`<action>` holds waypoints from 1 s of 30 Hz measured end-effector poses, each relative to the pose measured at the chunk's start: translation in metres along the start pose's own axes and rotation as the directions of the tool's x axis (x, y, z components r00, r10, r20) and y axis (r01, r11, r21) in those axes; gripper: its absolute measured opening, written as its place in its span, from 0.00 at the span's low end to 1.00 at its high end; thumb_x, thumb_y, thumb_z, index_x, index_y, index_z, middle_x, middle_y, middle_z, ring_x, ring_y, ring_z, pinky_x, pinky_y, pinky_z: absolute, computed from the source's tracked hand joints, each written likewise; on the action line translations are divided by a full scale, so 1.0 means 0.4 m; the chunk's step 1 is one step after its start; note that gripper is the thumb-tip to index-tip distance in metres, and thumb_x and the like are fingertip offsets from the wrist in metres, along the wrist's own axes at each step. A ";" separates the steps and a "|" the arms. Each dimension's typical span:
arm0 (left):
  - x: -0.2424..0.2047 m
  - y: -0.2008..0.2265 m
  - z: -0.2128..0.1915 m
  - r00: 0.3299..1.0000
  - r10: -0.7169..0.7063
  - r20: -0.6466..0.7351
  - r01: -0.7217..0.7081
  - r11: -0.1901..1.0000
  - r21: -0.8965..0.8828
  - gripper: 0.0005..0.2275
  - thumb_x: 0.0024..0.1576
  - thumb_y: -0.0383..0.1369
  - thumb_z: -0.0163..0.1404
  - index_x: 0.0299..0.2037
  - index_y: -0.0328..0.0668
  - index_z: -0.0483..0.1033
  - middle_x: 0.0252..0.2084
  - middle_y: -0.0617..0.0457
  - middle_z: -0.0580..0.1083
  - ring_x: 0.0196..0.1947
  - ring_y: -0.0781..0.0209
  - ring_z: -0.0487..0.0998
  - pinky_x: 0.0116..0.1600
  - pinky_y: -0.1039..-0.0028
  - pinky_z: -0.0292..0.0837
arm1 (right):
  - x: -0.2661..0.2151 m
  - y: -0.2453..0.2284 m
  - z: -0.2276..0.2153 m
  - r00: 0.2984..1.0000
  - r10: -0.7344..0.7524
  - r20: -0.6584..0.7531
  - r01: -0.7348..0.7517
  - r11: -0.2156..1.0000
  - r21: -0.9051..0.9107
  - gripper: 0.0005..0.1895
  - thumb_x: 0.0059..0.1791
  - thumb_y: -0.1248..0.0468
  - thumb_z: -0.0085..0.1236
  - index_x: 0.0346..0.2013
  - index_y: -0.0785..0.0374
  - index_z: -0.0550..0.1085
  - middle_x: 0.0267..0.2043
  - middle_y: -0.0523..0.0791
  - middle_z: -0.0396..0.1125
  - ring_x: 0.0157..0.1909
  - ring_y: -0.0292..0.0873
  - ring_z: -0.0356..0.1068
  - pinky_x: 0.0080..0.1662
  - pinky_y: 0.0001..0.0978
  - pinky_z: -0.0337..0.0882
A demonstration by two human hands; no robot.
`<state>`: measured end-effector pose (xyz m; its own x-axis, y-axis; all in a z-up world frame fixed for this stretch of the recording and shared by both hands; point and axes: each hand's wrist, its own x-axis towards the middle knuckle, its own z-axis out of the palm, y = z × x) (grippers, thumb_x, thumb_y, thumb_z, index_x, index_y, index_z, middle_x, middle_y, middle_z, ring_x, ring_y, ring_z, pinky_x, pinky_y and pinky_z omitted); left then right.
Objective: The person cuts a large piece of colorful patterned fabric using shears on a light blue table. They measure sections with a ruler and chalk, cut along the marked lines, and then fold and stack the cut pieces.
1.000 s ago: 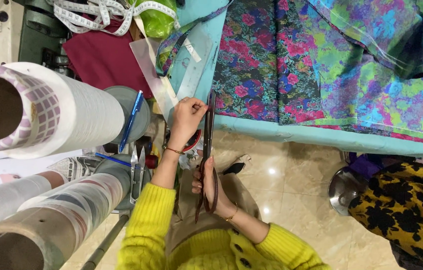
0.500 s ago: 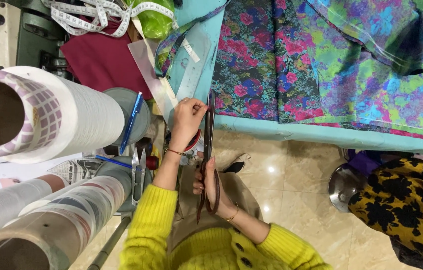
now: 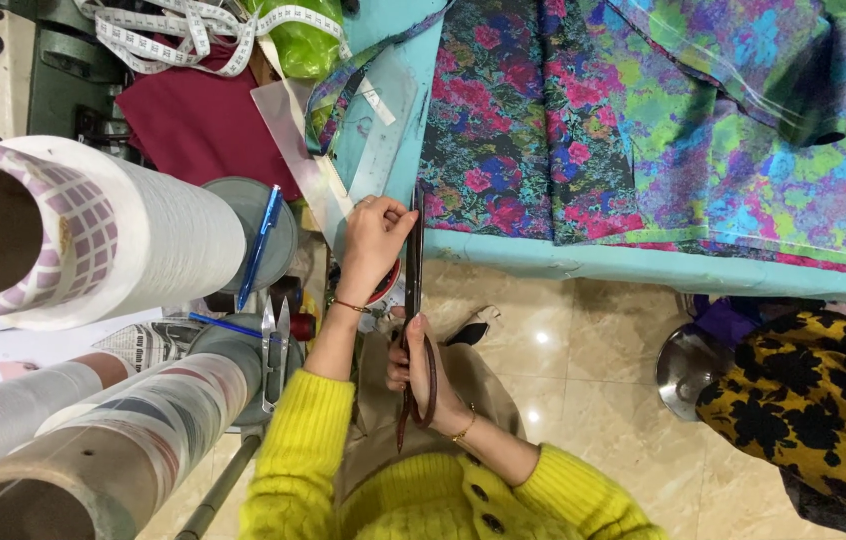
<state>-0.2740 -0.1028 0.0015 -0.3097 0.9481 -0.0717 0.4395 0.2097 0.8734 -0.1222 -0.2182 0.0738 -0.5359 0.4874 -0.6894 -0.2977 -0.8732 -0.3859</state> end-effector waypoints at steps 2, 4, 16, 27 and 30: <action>0.000 -0.001 0.000 1.000 -0.011 0.011 0.012 1.000 -0.004 0.06 0.55 0.35 0.61 0.32 0.43 0.81 0.29 0.52 0.72 0.35 0.53 0.76 0.43 0.67 0.73 | 0.011 0.013 -0.022 0.990 0.015 0.139 -0.034 0.990 0.138 0.31 0.57 0.31 0.34 0.27 0.53 0.54 0.25 0.33 0.43 0.20 0.27 0.41 0.24 0.24 0.43; 0.004 -0.014 0.008 1.000 0.001 0.020 -0.001 1.000 0.015 0.05 0.53 0.31 0.61 0.32 0.41 0.81 0.29 0.50 0.72 0.36 0.49 0.76 0.44 0.62 0.73 | -0.007 0.003 0.013 0.995 -0.081 -0.063 0.080 0.997 -0.017 0.30 0.57 0.33 0.38 0.31 0.56 0.56 0.26 0.34 0.42 0.19 0.30 0.42 0.22 0.24 0.46; 0.009 -0.041 0.019 0.995 -0.060 0.078 0.062 0.997 -0.036 0.04 0.54 0.33 0.59 0.31 0.43 0.81 0.29 0.49 0.72 0.38 0.48 0.76 0.47 0.61 0.73 | 0.049 0.013 0.008 0.980 -0.091 -0.179 0.067 0.989 -0.133 0.29 0.54 0.33 0.40 0.55 0.50 0.66 0.27 0.35 0.45 0.20 0.32 0.47 0.22 0.24 0.51; 0.005 -0.010 -0.010 0.986 -0.115 0.118 0.124 0.990 -0.070 0.06 0.55 0.33 0.57 0.32 0.40 0.82 0.32 0.47 0.72 0.37 0.50 0.78 0.43 0.64 0.75 | 0.143 0.016 -0.090 0.999 -0.017 0.050 0.013 0.998 0.065 0.27 0.55 0.32 0.38 0.50 0.49 0.67 0.25 0.34 0.46 0.21 0.30 0.46 0.24 0.25 0.50; 0.003 -0.001 -0.016 0.986 -0.111 0.123 0.120 0.990 -0.068 0.06 0.55 0.33 0.57 0.33 0.39 0.82 0.31 0.47 0.72 0.36 0.49 0.78 0.42 0.64 0.74 | 0.127 0.002 -0.076 0.991 0.020 0.134 -0.037 0.991 0.125 0.29 0.55 0.31 0.38 0.39 0.52 0.67 0.25 0.32 0.47 0.21 0.28 0.46 0.26 0.23 0.49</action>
<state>-0.2799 -0.1032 0.0040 -0.2507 0.9410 -0.2271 0.3404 0.3053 0.8893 -0.1256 -0.1941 0.0198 -0.6428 0.4648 -0.6089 -0.3738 -0.8841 -0.2803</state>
